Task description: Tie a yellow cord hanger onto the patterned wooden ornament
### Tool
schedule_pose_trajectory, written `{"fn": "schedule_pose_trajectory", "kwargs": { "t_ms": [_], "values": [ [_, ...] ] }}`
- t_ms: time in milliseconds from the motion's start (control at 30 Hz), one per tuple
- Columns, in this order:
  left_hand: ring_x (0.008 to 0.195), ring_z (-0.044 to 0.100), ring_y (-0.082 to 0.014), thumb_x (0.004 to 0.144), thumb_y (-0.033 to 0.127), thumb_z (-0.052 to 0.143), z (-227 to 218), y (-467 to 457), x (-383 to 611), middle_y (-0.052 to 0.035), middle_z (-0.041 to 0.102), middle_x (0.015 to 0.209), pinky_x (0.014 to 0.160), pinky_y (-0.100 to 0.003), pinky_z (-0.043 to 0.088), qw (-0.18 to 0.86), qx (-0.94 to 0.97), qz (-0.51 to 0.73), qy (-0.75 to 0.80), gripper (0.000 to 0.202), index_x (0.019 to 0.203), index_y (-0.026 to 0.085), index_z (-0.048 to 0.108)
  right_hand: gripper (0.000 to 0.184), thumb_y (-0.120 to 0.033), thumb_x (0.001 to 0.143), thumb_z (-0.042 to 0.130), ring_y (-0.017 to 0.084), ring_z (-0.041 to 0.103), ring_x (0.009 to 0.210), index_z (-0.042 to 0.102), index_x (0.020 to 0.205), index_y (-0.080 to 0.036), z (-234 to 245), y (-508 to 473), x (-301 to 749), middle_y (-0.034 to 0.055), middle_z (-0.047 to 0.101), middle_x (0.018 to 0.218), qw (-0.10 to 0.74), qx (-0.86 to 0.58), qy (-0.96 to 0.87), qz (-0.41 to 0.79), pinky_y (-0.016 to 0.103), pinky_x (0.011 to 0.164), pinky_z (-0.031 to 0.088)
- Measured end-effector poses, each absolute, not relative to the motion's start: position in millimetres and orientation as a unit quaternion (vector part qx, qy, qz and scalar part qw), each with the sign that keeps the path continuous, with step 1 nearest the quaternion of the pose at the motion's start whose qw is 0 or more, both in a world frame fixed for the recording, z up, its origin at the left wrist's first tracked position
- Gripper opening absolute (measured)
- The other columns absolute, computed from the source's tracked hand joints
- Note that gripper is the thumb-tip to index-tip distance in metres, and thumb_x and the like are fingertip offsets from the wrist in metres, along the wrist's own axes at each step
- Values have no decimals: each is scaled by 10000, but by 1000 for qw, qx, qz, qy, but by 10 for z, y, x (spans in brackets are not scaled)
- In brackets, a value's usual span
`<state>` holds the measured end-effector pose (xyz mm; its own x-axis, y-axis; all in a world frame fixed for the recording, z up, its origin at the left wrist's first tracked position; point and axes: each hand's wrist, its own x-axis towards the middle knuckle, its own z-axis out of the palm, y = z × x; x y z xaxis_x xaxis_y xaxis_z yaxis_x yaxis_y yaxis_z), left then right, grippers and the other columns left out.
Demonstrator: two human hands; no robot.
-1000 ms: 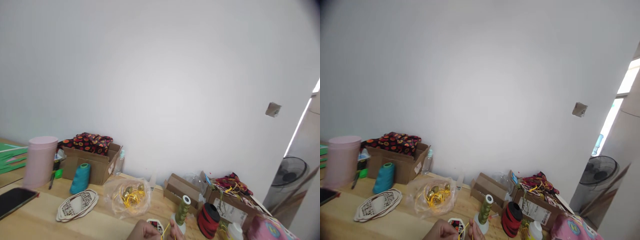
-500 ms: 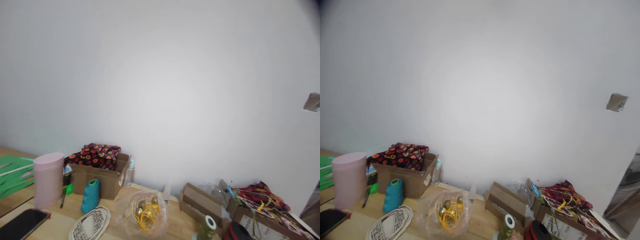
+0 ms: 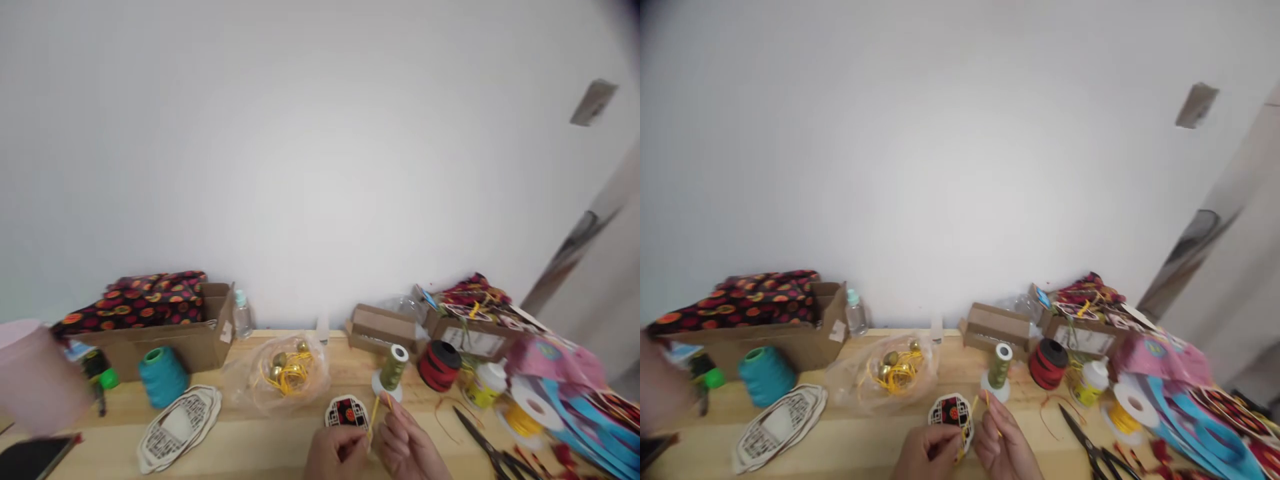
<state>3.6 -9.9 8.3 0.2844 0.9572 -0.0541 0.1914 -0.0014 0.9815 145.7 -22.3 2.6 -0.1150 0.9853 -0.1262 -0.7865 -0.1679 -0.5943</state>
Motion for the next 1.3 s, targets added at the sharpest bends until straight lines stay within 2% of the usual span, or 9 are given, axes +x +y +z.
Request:
{"fn": "schedule_pose_trajectory", "kwargs": {
  "t_ms": [167, 333, 467, 600, 733, 900, 1067, 1167, 1300],
  "values": [
    [623, 557, -194, 670, 385, 539, 272, -109, 8, -34, 652, 608, 572, -237, 415, 564, 580, 387, 441, 285, 725, 150, 692, 407, -354, 712, 581, 14, 218, 276, 476, 1057, -165, 310, -275, 1330, -103, 405, 335, 572, -292, -324, 695, 135, 308, 168],
    [545, 514, -169, 659, 502, 506, 342, -139, -78, -15, 593, 520, 514, -232, 396, 622, 530, 352, 456, 395, 590, 144, 659, 391, -266, 707, 565, 41, 377, 360, 463, 1071, -168, 204, -337, 1215, -78, 452, 440, 472, -425, -524, 567, 134, 363, 266],
    [591, 520, -166, 649, 409, 573, 242, -37, -103, -16, 600, 544, 552, -229, 385, 662, 562, 286, 406, 297, 608, 124, 647, 428, -99, 671, 496, 43, 341, 413, 493, 1078, -232, 65, -355, 1177, -91, 385, 483, 410, -509, -627, 425, 139, 396, 257],
    [555, 495, -141, 660, 361, 577, 122, 53, -107, -9, 595, 525, 528, -217, 356, 675, 554, 263, 410, 277, 594, 102, 650, 445, -49, 650, 466, 40, 310, 407, 510, 1053, -234, 72, -344, 1187, -102, 324, 460, 385, -509, -656, 403, 132, 392, 245],
    [550, 509, -145, 626, 375, 610, 73, 54, -94, -5, 597, 503, 514, -213, 358, 696, 515, 285, 412, 282, 608, 98, 658, 295, -100, 676, 495, 34, 319, 421, 564, 948, -191, 79, -316, 1193, -89, 354, 486, 420, -476, -631, 446, 124, 386, 236],
    [580, 563, -178, 563, 413, 648, 35, 77, -136, -35, 646, 531, 568, -253, 418, 701, 453, 343, 431, 312, 649, 115, 687, 448, -315, 717, 552, 23, 333, 298, 477, 1118, -130, 57, -261, 1254, -82, 445, 391, 511, -404, -451, 610, 132, 336, 187],
    [642, 598, -225, 478, 368, 708, 32, 82, -151, -52, 691, 592, 657, -311, 452, 654, 447, 381, 477, 281, 657, 151, 704, 461, -314, 703, 591, 16, 258, 274, 498, 1110, -115, 98, -234, 1304, -84, 438, 327, 571, -362, -305, 671, 148, 330, 116],
    [622, 599, -217, 492, 363, 702, 26, 70, -140, -43, 696, 600, 648, -299, 455, 631, 465, 385, 486, 260, 647, 154, 705, 412, -354, 720, 566, 20, 209, 304, 536, 1052, -112, 100, -217, 1292, -97, 382, 329, 607, -370, -286, 642, 151, 342, 135],
    [623, 597, -209, 522, 379, 682, -21, 65, -148, -34, 695, 611, 631, -286, 455, 630, 476, 377, 484, 287, 704, 159, 705, 280, -386, 627, 639, 45, 351, 413, 634, 745, -132, 65, -194, 1221, -54, 449, 458, 620, -433, -366, 542, 170, 427, 279]
  ]
}}
